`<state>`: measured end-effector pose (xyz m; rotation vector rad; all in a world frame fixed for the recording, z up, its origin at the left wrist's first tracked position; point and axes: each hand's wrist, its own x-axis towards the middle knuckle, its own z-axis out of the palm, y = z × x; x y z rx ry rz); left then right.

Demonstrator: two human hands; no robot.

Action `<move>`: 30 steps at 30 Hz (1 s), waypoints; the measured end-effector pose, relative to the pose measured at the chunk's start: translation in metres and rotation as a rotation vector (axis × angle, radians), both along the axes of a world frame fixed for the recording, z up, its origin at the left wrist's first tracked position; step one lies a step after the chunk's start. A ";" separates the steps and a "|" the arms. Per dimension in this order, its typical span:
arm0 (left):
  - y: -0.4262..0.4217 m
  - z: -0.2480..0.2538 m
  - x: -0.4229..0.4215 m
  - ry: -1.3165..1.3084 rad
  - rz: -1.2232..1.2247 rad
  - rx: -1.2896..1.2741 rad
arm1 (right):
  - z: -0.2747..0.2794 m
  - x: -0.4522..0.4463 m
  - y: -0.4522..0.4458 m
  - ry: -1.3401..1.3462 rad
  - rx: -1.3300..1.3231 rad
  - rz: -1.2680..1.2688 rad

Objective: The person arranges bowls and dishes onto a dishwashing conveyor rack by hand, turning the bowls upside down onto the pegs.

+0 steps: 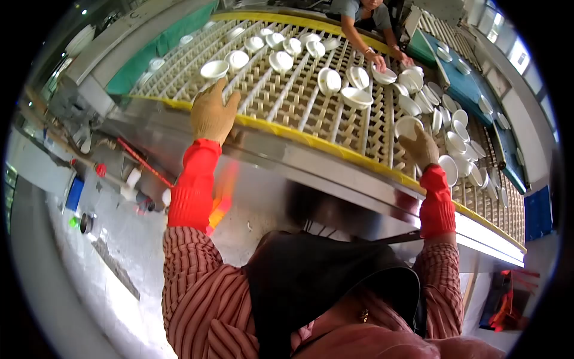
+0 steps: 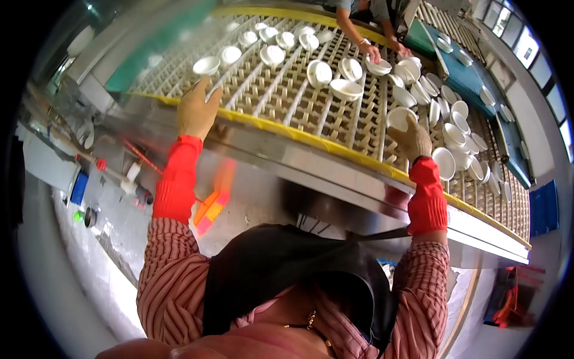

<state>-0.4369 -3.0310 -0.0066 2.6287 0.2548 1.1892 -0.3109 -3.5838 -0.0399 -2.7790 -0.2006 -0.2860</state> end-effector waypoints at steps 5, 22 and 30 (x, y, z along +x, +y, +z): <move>0.078 0.013 0.104 0.382 0.233 0.173 | -0.066 0.043 -0.011 -0.106 -0.219 -0.016; 0.213 -0.006 0.227 0.255 0.015 -0.142 | -0.061 0.110 -0.003 -0.183 -0.319 -0.129; 0.093 -0.009 0.215 0.551 0.311 0.178 | -0.030 0.065 0.021 -0.050 -0.120 -0.012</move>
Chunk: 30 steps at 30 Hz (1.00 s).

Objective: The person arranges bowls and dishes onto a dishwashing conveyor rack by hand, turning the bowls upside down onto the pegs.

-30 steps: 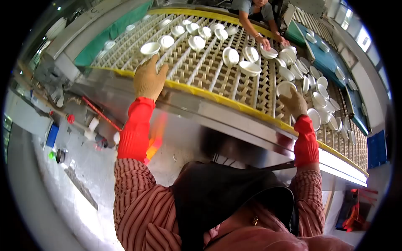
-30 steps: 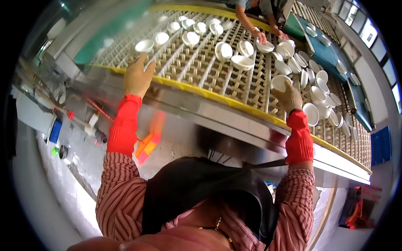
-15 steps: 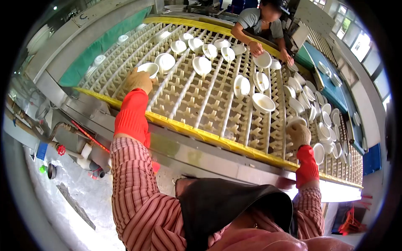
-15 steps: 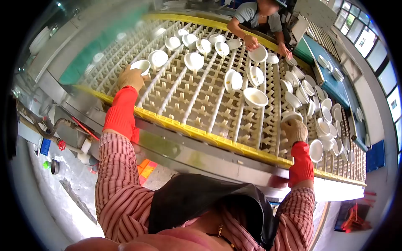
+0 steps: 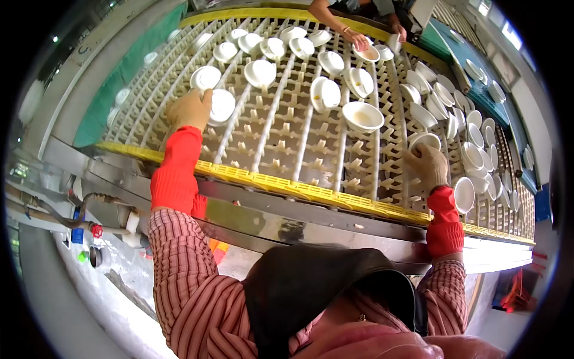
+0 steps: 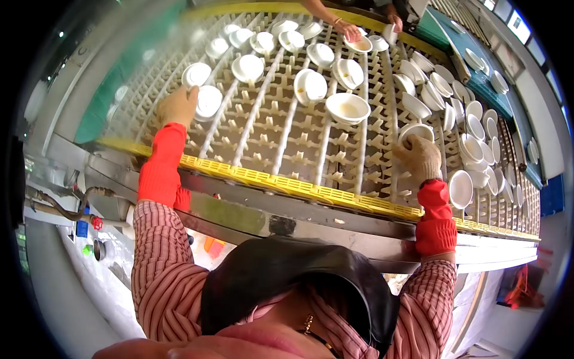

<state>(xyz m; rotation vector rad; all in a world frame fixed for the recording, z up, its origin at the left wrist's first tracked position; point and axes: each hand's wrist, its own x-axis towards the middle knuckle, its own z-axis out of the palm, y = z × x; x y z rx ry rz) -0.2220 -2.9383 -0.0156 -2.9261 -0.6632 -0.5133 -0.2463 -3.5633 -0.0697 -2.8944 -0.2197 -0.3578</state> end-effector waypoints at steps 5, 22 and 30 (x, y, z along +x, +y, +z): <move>-0.118 -0.003 0.005 -0.399 -0.766 0.037 | -0.001 0.013 0.003 0.043 -0.074 -0.044; -0.293 -0.013 0.033 0.303 -0.984 -0.582 | -0.026 0.062 0.005 -0.144 -0.376 -0.109; -0.111 0.023 -0.004 0.048 -0.414 -1.263 | 0.020 0.058 -0.017 0.021 0.192 0.228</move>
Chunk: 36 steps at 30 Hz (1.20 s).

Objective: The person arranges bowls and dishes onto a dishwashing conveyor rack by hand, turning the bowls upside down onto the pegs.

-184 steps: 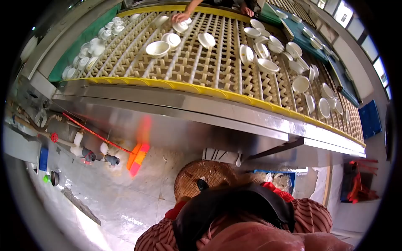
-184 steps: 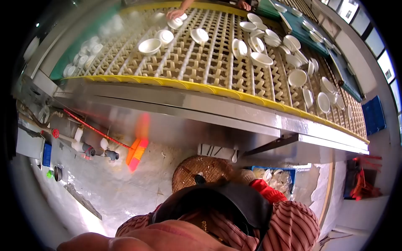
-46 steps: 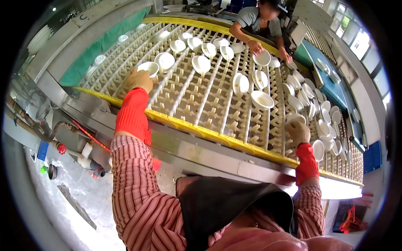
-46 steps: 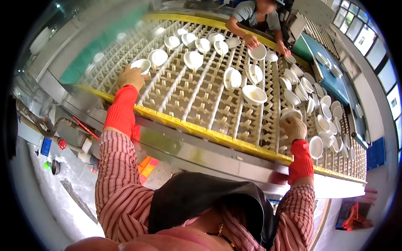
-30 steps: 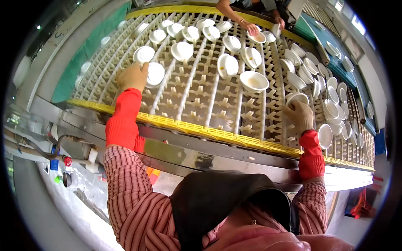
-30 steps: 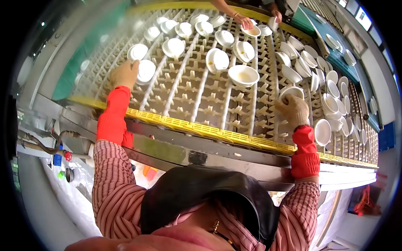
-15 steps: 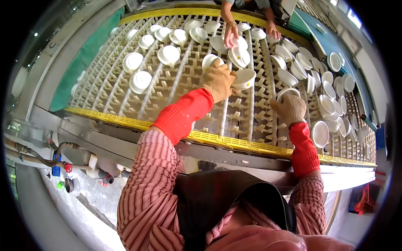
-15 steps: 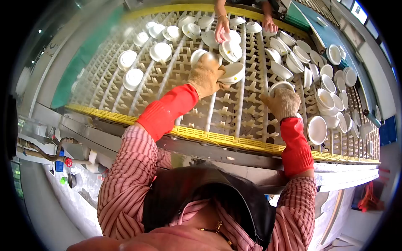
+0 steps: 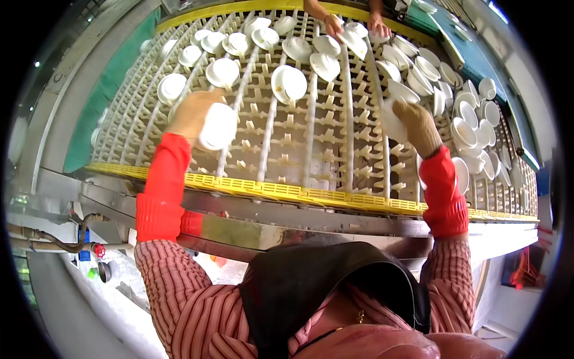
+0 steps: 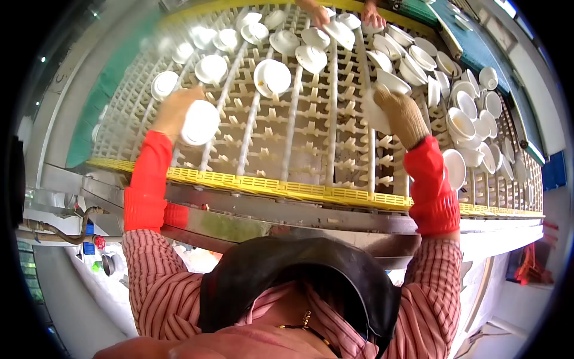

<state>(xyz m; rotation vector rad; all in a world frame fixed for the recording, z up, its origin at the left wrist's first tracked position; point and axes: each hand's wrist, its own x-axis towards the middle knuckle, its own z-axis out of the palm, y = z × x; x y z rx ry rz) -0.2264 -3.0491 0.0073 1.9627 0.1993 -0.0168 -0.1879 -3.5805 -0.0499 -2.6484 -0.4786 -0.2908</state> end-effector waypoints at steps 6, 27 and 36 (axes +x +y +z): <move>0.069 -0.042 0.003 -0.070 0.229 1.027 | 0.057 0.048 0.151 -0.505 0.256 0.356; -0.175 -0.054 0.105 -0.089 0.196 0.556 | -0.044 0.052 -0.022 0.105 0.040 -0.319; -0.092 -0.037 0.112 -0.521 -0.090 0.579 | -0.014 -0.009 -0.037 0.328 0.121 -0.238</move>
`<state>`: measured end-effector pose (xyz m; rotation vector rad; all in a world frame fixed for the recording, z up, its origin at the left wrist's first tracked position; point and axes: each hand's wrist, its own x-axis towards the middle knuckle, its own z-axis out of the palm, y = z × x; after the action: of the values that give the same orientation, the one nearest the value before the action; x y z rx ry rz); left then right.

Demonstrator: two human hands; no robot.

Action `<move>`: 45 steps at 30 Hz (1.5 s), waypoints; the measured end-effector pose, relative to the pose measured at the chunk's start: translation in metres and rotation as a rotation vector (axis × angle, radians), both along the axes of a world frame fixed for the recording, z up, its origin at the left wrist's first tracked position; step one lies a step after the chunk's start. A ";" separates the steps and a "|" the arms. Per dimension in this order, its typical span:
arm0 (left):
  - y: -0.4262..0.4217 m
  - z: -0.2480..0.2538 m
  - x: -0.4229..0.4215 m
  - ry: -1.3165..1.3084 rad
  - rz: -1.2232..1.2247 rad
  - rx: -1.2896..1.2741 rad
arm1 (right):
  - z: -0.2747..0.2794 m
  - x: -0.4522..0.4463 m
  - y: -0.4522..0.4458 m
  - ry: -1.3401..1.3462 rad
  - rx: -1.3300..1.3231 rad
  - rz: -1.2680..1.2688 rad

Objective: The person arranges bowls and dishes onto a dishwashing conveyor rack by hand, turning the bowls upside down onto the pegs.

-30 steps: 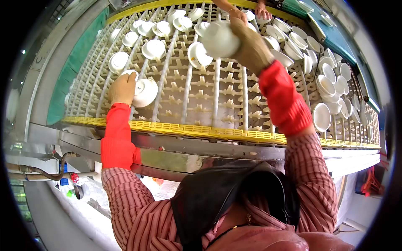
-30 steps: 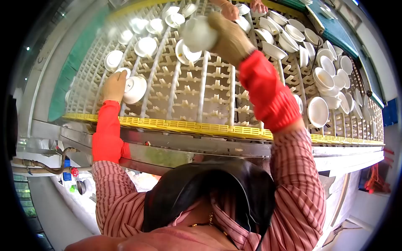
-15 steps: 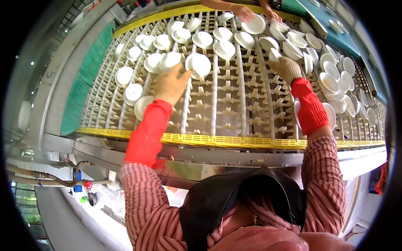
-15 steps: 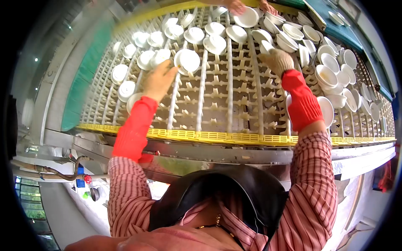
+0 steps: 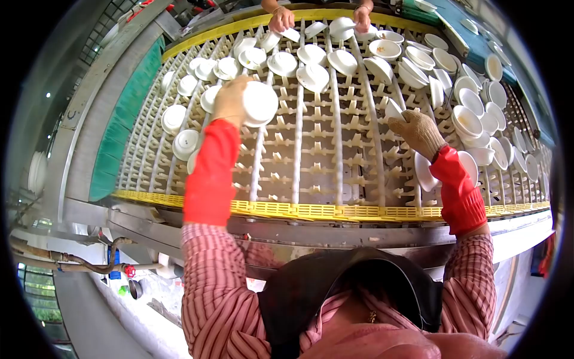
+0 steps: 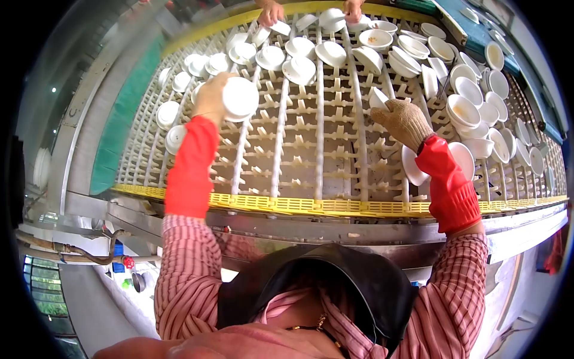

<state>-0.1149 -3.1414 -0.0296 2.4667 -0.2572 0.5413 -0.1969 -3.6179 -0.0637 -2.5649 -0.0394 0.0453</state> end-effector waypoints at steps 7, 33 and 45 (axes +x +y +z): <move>0.054 0.000 -0.075 0.335 0.389 0.729 | 0.026 0.008 0.048 -0.204 0.592 0.486; -0.175 0.022 -0.174 0.028 -0.631 0.652 | 0.001 -0.009 -0.144 -0.044 -0.374 -0.110; -0.217 0.030 -0.219 -0.387 -0.498 0.483 | 0.034 0.013 0.069 -0.353 -0.187 0.830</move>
<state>-0.3341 -3.3581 0.0003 2.5734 -1.2450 0.7976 -0.1834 -3.5491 -0.0298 -2.5194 -1.2692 -0.0950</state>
